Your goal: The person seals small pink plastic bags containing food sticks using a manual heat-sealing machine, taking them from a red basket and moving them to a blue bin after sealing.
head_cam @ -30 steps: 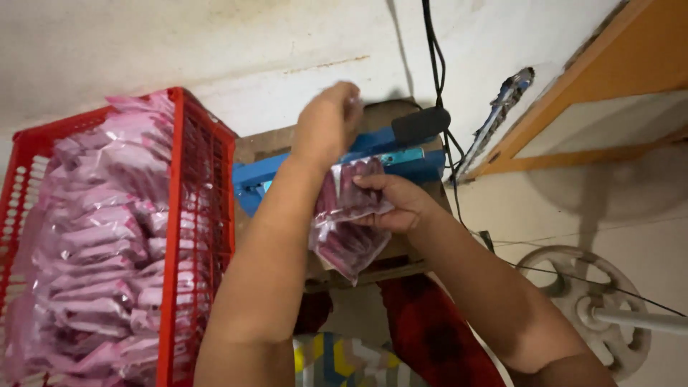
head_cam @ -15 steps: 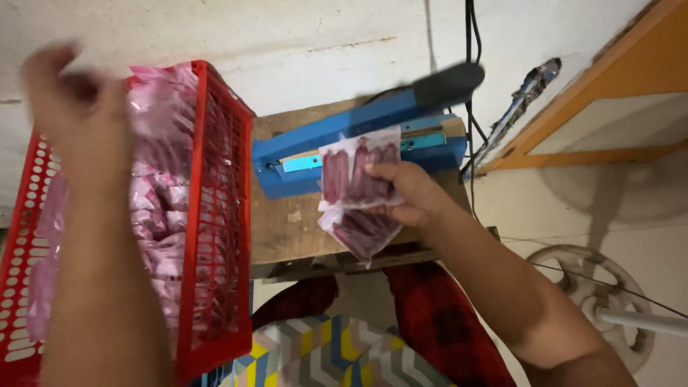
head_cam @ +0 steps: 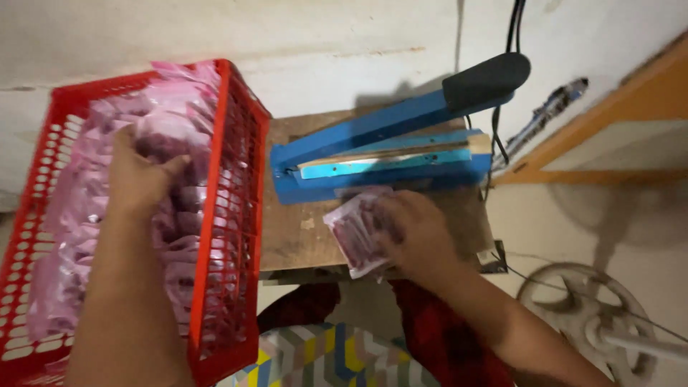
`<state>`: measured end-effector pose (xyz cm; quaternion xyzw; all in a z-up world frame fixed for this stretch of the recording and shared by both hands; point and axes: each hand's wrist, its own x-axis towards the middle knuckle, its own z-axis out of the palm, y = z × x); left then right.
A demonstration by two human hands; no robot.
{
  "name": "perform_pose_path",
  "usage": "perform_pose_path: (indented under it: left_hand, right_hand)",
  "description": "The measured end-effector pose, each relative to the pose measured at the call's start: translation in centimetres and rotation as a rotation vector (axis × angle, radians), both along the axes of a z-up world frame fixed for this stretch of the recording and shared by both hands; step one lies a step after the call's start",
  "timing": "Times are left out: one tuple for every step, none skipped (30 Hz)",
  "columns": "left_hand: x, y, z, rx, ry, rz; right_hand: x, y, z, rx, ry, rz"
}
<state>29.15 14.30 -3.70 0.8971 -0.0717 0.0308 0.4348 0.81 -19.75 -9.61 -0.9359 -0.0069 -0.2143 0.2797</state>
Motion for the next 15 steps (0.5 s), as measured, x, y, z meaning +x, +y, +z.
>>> perform_pose_path:
  left_hand:
    - [-0.2,0.3,0.0,0.0,0.006,-0.012]
    - [-0.5,0.5,0.0,0.055,-0.024,0.014]
    - [-0.7,0.8,0.0,0.109,-0.055,0.039]
    - [-0.8,0.8,0.1,0.108,-0.051,0.026]
    - [-0.9,0.8,0.2,0.097,-0.023,0.025]
    - [-1.0,0.8,0.3,0.085,0.005,0.024]
    - [-0.9,1.2,0.2,0.082,0.006,0.013]
    - [-0.8,1.6,0.1,0.121,-0.041,-0.004]
    - [-0.7,2.0,0.0,0.16,-0.088,-0.021]
    - [-1.1,2.2,0.8,0.155,-0.089,-0.032]
    - [-1.5,2.3,1.5,0.264,-0.11,-0.004]
    - [-1.9,2.5,2.2,0.373,-0.133,0.025]
    - [-2.2,2.4,2.7,0.371,-0.134,0.016]
    - [-2.5,2.2,3.1,0.259,-0.083,0.061]
    - [-2.8,2.3,3.7,0.147,-0.033,0.109]
  right_hand:
    - [-0.1,0.5,-0.3,0.0,0.006,-0.012]
    - [-0.2,1.0,-0.7,-0.166,0.05,0.095]
    - [-0.3,1.5,-1.0,-0.33,0.097,0.203]
    - [-0.5,1.5,-1.7,-0.33,0.103,0.192]
    - [-0.6,1.5,-2.4,-0.364,0.091,0.182]
    - [-0.8,1.5,-3.1,-0.399,0.078,0.172]
    - [-0.8,1.4,-2.9,-0.402,0.082,0.161]
    - [-0.7,1.4,-2.8,-0.374,0.053,0.182]
    - [-0.7,1.3,-2.6,-0.347,0.022,0.202]
    - [-0.7,1.4,-2.5,-0.352,0.025,0.191]
    - [-0.7,1.4,-2.3,-0.321,0.071,0.197]
    - [-0.7,1.5,-2.2,-0.291,0.118,0.202]
    - [-0.6,1.3,-1.7,-0.292,0.119,0.194]
    - [-0.4,1.2,-1.1,-0.171,0.081,0.217]
    - [-0.1,1.3,-0.5,-0.049,0.038,0.245]
